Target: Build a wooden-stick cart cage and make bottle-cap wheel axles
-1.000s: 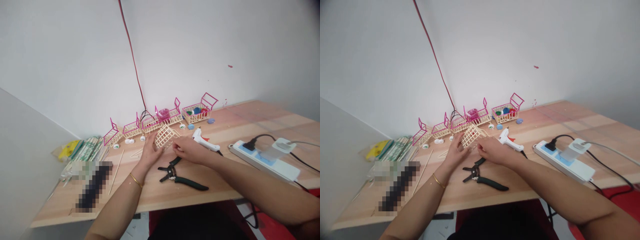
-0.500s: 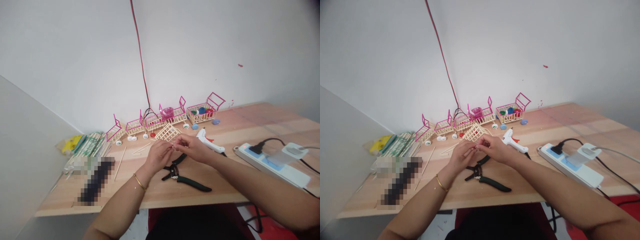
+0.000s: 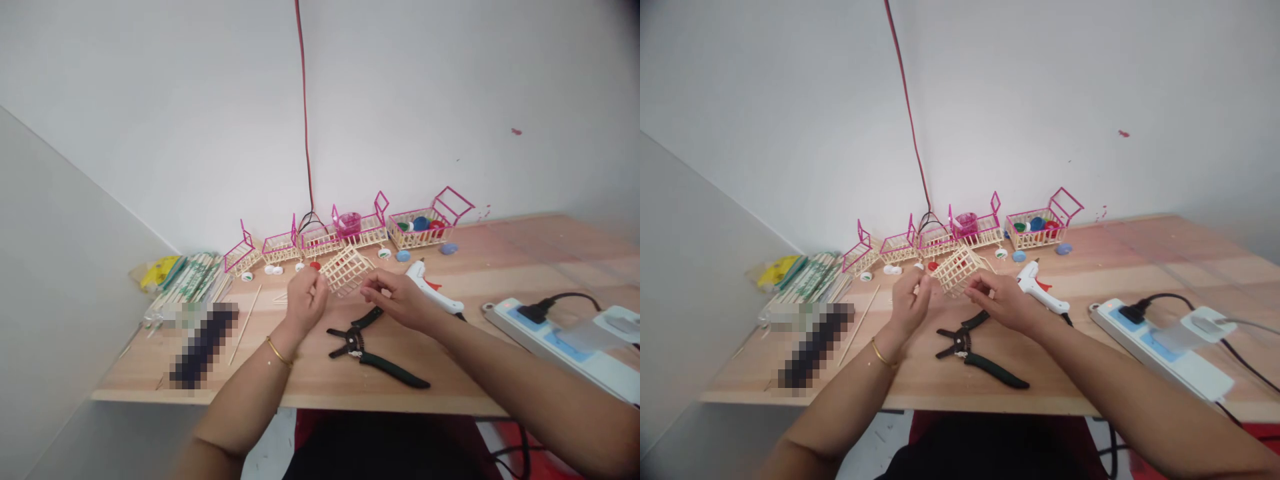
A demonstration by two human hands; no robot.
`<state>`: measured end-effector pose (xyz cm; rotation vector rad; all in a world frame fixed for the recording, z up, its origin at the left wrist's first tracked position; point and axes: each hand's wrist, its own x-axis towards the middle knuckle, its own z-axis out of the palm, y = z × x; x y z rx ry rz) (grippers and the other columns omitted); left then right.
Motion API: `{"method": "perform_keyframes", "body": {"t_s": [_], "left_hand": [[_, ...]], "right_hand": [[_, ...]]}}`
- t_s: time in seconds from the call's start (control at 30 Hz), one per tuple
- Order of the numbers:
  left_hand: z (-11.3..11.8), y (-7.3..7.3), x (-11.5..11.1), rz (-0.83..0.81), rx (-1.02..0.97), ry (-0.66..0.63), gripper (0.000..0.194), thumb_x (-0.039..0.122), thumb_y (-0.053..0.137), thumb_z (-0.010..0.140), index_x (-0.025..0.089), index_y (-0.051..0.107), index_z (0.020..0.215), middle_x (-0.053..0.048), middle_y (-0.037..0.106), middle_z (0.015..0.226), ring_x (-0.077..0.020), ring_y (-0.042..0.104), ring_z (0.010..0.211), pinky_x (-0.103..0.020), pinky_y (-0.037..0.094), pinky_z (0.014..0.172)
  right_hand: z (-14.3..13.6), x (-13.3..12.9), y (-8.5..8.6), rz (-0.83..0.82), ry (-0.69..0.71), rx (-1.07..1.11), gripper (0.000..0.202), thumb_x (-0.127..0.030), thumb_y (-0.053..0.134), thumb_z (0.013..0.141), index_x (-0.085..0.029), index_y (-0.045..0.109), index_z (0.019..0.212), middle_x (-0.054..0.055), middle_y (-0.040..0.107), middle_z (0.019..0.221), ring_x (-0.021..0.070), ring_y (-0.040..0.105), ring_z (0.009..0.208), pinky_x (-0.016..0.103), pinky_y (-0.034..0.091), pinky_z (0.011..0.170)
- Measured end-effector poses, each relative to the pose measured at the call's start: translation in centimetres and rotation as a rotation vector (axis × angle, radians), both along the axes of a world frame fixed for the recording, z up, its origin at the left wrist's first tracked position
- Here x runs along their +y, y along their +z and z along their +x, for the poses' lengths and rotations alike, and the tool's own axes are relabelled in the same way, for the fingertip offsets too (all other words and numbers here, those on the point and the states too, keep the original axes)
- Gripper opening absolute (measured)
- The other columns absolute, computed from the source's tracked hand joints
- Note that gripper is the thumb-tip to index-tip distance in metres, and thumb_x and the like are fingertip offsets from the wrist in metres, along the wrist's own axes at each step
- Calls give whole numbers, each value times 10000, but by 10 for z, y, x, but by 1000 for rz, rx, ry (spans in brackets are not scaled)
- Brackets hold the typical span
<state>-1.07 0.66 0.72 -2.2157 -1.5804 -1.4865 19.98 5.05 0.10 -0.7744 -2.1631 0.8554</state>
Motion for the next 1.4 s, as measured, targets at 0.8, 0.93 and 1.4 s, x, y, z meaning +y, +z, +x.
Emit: {"method": "perform_keyframes", "body": {"t_s": [0.8,0.93,1.4], "left_hand": [[-45,-21,36,-498,623,157,241,163,392,890,174,614,984,-107,614,985,-210,573,906,-326,436,829],[-41,-34,48,-475,632,127,265,202,382,914,148,622,1010,-129,590,991,-221,560,888,-345,438,828],[-121,-14,2,-580,705,374,195,139,434,850,125,629,853,-142,601,903,-251,539,910,-384,406,848]], "right_hand": [[3,0,2,207,132,-170,203,-316,463,910,-181,588,825,36,611,741,160,525,701,277,404,657],[3,1,2,202,132,-197,192,-304,470,908,-182,583,812,39,615,749,163,529,707,280,402,666],[4,8,-8,195,141,-224,195,-304,452,925,-183,582,845,50,628,775,173,543,729,294,418,682]]}}
